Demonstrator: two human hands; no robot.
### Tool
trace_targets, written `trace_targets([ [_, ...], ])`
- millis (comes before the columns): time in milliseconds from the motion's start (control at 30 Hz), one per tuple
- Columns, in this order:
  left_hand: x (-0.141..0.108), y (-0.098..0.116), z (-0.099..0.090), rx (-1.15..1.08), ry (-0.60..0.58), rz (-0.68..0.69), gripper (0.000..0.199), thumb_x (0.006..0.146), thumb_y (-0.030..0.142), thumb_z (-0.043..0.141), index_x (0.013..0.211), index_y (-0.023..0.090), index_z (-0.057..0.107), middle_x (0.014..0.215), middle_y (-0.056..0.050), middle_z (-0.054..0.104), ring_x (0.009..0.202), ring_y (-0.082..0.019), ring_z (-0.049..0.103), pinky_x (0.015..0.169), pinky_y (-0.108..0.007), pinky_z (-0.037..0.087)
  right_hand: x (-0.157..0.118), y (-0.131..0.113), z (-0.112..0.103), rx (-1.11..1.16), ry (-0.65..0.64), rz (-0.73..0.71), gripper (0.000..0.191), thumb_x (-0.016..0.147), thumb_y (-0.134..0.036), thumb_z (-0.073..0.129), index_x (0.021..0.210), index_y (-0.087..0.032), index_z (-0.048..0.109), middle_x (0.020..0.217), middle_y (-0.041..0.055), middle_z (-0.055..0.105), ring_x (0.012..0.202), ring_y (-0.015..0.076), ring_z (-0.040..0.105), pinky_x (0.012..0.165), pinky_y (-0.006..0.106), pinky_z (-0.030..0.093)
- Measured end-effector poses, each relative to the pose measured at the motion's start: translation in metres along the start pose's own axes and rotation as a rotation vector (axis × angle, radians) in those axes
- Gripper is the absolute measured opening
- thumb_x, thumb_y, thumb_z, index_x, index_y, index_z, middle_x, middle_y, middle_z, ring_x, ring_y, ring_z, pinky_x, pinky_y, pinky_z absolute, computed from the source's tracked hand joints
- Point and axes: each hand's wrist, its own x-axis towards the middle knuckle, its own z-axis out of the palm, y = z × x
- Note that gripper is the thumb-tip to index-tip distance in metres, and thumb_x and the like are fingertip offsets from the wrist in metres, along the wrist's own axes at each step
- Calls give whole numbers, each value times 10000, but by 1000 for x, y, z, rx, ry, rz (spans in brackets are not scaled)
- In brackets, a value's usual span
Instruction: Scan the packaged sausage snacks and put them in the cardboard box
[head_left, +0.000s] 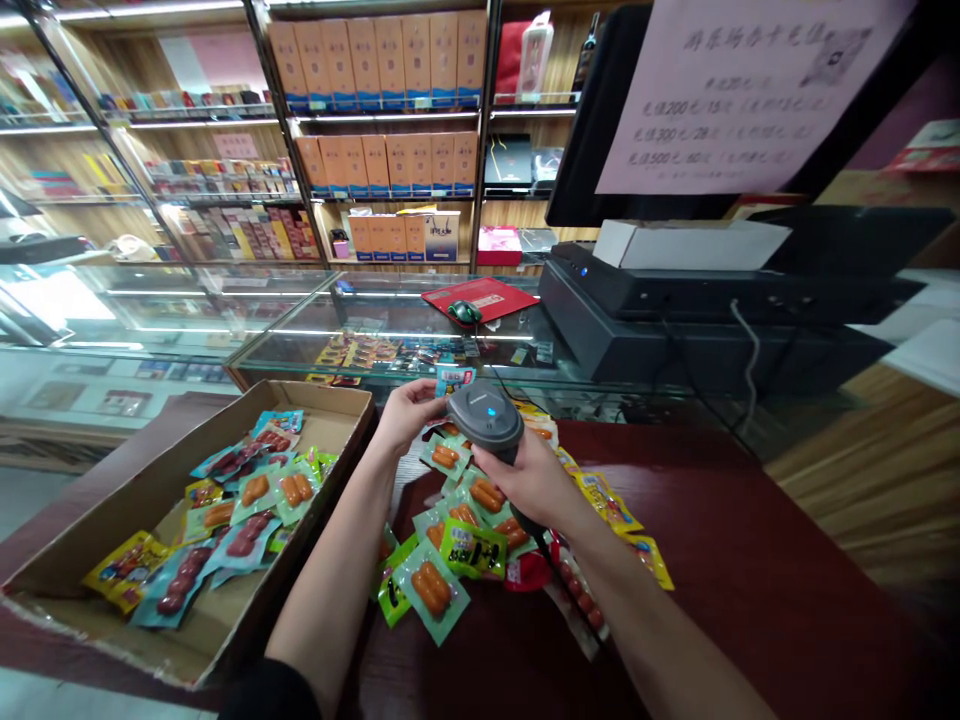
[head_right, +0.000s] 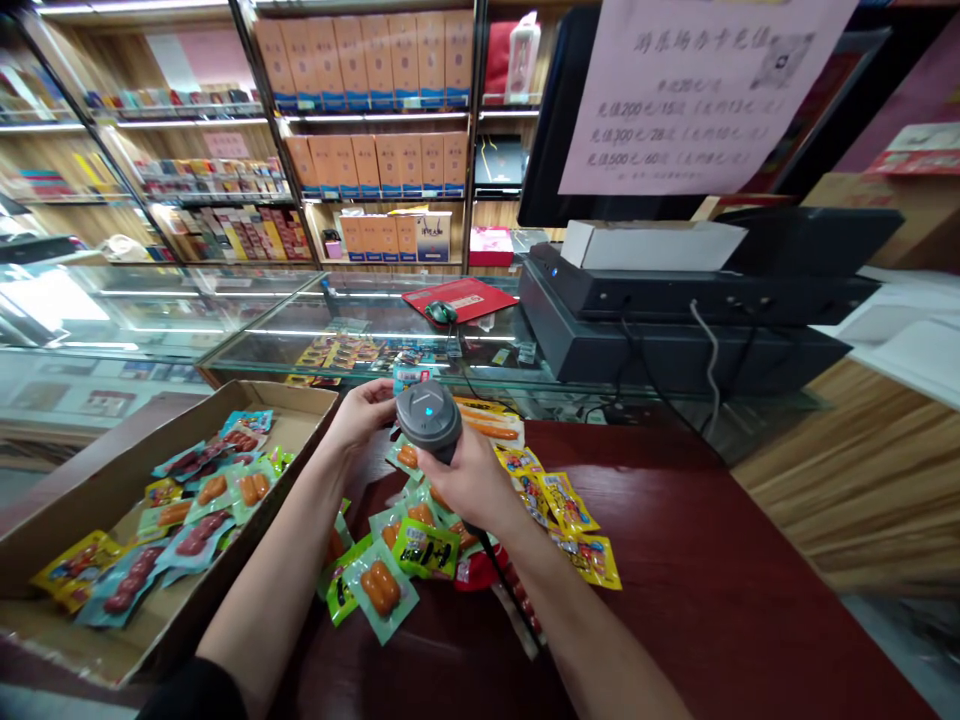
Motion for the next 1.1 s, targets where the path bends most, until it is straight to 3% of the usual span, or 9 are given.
trace_targets([
  [300,-5,8,2,39,-41,-5,386,561,396,821,843,153,718,797,-62,732,733,-214,671,639,-302,530,2,1,1,-22,38,-29,319,794,-252,630,1105,-179,622,1098,79,702,1030,235,645,935,371,488],
  [567,-5,14,-4,-68,30,50,433,584,395,835,909,144,698,915,-85,740,802,-205,690,717,-299,545,0,-20,-4,39,24,81,263,789,-342,642,1015,-208,658,807,62,724,825,245,691,670,337,557],
  [800,-9,50,-14,-398,397,274,453,606,354,837,960,151,641,1015,-80,721,969,-225,683,851,-338,548,-1,-22,-2,131,-35,240,306,737,-469,676,876,-205,607,616,31,656,509,185,604,472,297,499],
  [967,-21,79,-29,-575,734,395,291,829,326,671,1071,187,590,1226,-74,645,1128,-203,626,896,-287,546,-1,-22,5,170,-115,345,358,705,-555,673,760,-223,552,560,21,622,446,165,560,413,280,466],
  [1100,-36,98,-32,-715,780,491,282,947,372,495,1170,204,530,1241,-73,624,1103,-169,641,912,-286,550,-2,-21,10,135,-127,338,350,732,-553,661,747,-219,558,560,15,617,463,166,573,413,269,472],
])
